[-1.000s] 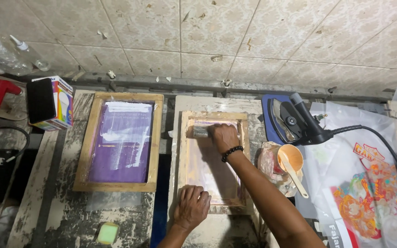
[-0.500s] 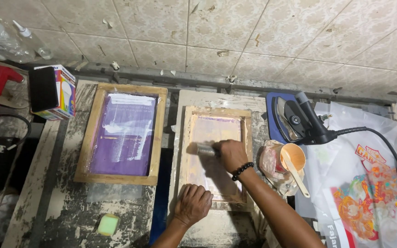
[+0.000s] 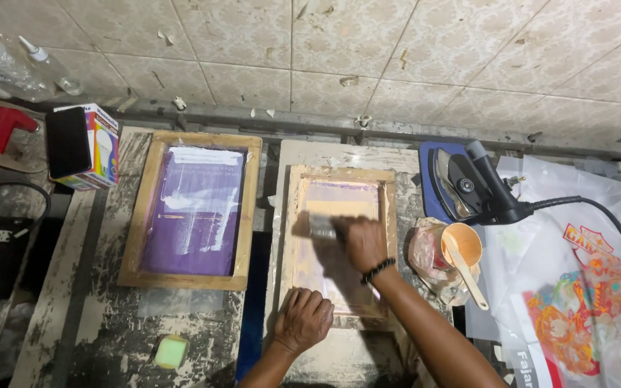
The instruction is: The person uses a squeegee to spread orange ink across a screen-printing frame. They repeatedly pull the squeegee across the mesh, pause to scrape excess ink from the blade, and continue spreading the ink evenly over the frame.
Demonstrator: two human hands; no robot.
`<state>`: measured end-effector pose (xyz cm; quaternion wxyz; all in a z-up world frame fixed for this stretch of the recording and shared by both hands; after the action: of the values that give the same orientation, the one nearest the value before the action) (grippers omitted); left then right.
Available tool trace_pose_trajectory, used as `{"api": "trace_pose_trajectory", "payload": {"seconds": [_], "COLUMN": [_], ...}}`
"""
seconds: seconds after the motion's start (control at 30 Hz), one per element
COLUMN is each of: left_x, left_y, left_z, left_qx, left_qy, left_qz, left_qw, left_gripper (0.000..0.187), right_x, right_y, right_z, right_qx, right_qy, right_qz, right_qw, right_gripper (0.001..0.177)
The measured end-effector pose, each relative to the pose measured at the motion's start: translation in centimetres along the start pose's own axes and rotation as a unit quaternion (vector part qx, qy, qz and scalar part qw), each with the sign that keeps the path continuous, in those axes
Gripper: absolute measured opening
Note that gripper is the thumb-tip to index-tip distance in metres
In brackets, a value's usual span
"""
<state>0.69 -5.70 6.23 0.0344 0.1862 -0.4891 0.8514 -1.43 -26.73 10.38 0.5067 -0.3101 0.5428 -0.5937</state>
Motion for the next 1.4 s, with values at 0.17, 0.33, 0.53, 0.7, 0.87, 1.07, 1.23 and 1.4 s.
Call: {"api": "trace_pose_trajectory", "payload": {"seconds": [0.17,0.33,0.53,0.7,0.87,1.07,1.23,1.4], "left_x": [-0.1,0.0,0.1,0.1,0.2,0.1,-0.1,-0.2], "left_y": [0.4,0.2,-0.3,0.0,0.3,-0.6,0.6,0.8], "left_z": [-0.3,-0.3,0.0,-0.2,-0.8,0.1,-0.5,-0.9], "left_qx": [-0.022,-0.006,-0.006,-0.020,-0.020,-0.014,-0.022,-0.030], "left_qy": [-0.007,-0.008,-0.005,-0.001,0.000,-0.009,-0.003,-0.009], "left_qz": [-0.004,-0.011,-0.001,0.005,0.005,-0.007,0.001,0.006], "left_qw": [1.000,1.000,1.000,1.000,1.000,1.000,1.000,0.999], "left_gripper": [0.016,0.016,0.014,0.012,0.013,0.015,0.015,0.015], "right_x": [5.6,3.8,-1.8,0.3,0.5,-3.4,-1.1,5.7], "right_y": [2.9,4.6,1.0,-0.7,2.4,4.3,-0.7,2.8], "right_z": [6.0,3.6,-2.8,-0.9,0.5,-5.6,-1.2,6.6], "right_qx": [-0.141,-0.133,-0.117,-0.153,-0.048,-0.057,0.041,-0.171], "right_qy": [0.090,0.009,-0.031,0.068,0.033,-0.019,-0.030,0.082], "right_qz": [-0.025,-0.021,0.046,0.046,-0.049,-0.036,-0.003,-0.057], "right_qw": [0.986,0.991,0.992,0.985,0.997,0.998,0.999,0.980], "right_gripper": [0.015,0.009,0.005,0.017,0.027,0.051,0.022,0.013]}}
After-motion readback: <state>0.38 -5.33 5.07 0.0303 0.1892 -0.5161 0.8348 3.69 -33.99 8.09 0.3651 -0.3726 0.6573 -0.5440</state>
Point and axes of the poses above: each hand's wrist, its own z-axis towards the middle knuckle, its own y-axis out of the palm, x = y × z, the point moved 4 cm from there along z, towards the middle knuckle, and after that the axes turned 14 degrees about -y, right-handed, at the moved point
